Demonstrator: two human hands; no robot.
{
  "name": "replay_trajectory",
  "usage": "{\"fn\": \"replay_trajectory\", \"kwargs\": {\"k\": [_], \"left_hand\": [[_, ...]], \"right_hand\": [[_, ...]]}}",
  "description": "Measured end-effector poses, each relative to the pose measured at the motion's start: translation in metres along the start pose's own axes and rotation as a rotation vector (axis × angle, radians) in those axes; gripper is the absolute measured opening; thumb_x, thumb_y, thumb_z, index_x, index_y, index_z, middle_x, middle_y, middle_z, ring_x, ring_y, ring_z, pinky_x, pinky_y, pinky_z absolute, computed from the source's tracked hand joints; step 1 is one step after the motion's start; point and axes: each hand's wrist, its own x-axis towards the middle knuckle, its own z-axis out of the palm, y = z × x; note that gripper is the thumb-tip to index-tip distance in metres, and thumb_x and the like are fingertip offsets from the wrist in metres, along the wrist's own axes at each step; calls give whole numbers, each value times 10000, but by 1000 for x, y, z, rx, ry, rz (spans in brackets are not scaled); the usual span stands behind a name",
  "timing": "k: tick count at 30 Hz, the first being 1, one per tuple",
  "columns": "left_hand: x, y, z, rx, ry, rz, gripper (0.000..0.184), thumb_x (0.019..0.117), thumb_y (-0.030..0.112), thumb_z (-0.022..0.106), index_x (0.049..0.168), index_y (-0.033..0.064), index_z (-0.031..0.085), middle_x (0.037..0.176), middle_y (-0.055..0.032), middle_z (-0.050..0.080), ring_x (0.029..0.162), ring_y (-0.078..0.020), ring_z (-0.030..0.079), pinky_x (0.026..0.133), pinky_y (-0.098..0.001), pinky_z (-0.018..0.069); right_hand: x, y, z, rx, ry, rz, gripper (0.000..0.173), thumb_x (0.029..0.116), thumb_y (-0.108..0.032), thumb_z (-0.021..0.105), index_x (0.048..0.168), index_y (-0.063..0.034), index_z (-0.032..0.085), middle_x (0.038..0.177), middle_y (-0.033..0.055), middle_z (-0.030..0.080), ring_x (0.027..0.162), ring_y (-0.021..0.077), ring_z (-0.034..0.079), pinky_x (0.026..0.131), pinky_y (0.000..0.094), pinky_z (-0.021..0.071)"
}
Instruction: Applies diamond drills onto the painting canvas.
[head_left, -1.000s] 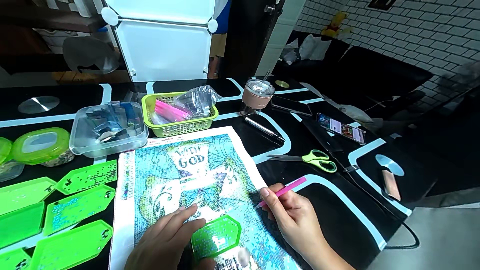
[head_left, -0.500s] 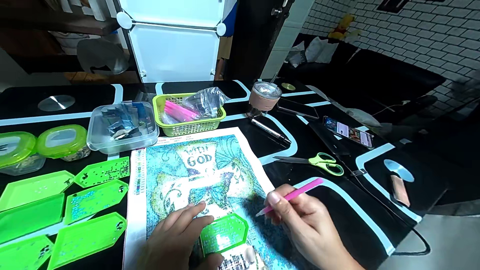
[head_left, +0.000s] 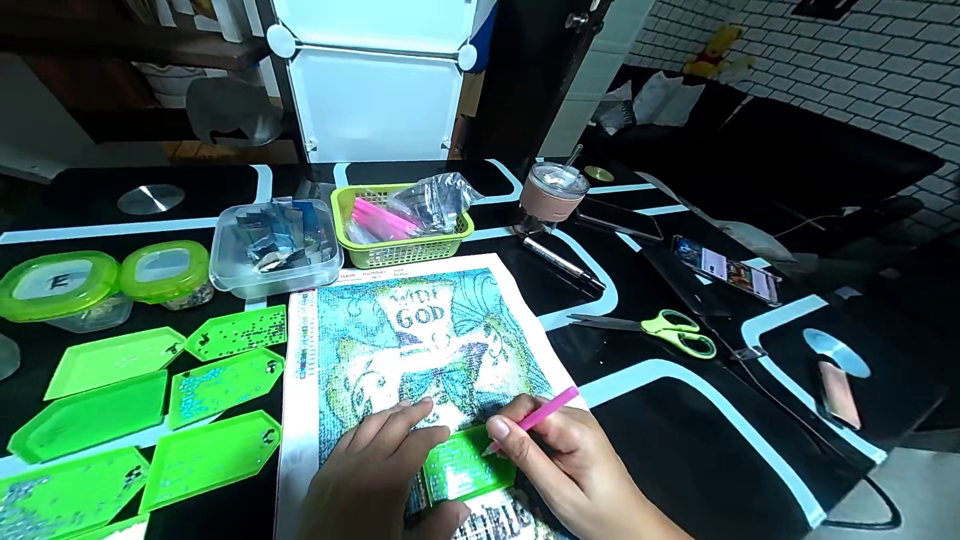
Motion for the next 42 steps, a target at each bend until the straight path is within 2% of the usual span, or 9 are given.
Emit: {"fn": "replay_trajectory", "kwargs": {"k": [3, 8, 12, 16, 27, 31, 42], "left_hand": [[0, 0, 1, 13, 10, 3, 481, 896, 511, 701, 1227, 164, 735, 1429, -54, 638, 1286, -306, 611, 967, -505, 525], [0, 0, 1, 16, 2, -8, 477, 897, 503, 706, 1233, 166, 734, 1436, -49, 633, 1292, -300, 608, 965, -497, 527], [1, 1, -2, -3, -24, -13, 479, 896, 488, 718, 1240, 155, 732, 1438, -69, 630, 1303, -318, 600, 983, -512, 519], [1, 1, -3, -12, -44, -13, 485, 908, 482, 713, 1258, 147, 723, 1439, -85, 625, 1304, -329, 595, 995, -516, 510], [2, 1, -6, -28, -86, -25, 503, 925, 500, 694, 1278, 143, 712, 1469, -94, 600, 1334, -351, 569, 1016, -535, 493], [2, 1, -6, -31, -77, -18, 506, 924, 504, 694, 1272, 137, 714, 1458, -108, 608, 1309, -359, 585, 998, -543, 496], [2, 2, -7, -38, -83, -20, 504, 927, 493, 701, 1275, 129, 712, 1467, -117, 599, 1316, -370, 577, 1011, -537, 491]], "right_hand": [[0, 0, 0, -20, -1, 4, 312, 1091, -267, 516, 943, -48, 683, 777, 18, 680, 726, 51, 649, 706, 235, 541], [1, -1, -6, 65, 41, 23, 301, 1092, -233, 516, 932, -31, 673, 763, 2, 659, 684, 7, 624, 626, 164, 526], [1, -3, -21, 212, 175, 225, 253, 1075, -227, 533, 913, -105, 683, 771, -61, 686, 649, 0, 644, 579, 163, 546], [-4, 7, -34, 235, 271, 341, 245, 1060, -208, 535, 880, -135, 685, 736, -58, 696, 600, 0, 636, 539, 143, 521], [-13, 17, -27, 125, 293, 221, 243, 1067, -194, 529, 885, -109, 665, 737, -71, 659, 608, -27, 605, 535, 125, 497], [-13, 17, -28, 86, 320, 130, 257, 1077, -213, 523, 888, -107, 661, 746, -70, 652, 629, -40, 595, 563, 112, 493], [-15, 23, -31, 54, 324, 140, 263, 1071, -216, 532, 871, -106, 664, 724, -78, 634, 625, -44, 585, 564, 111, 485]]}}
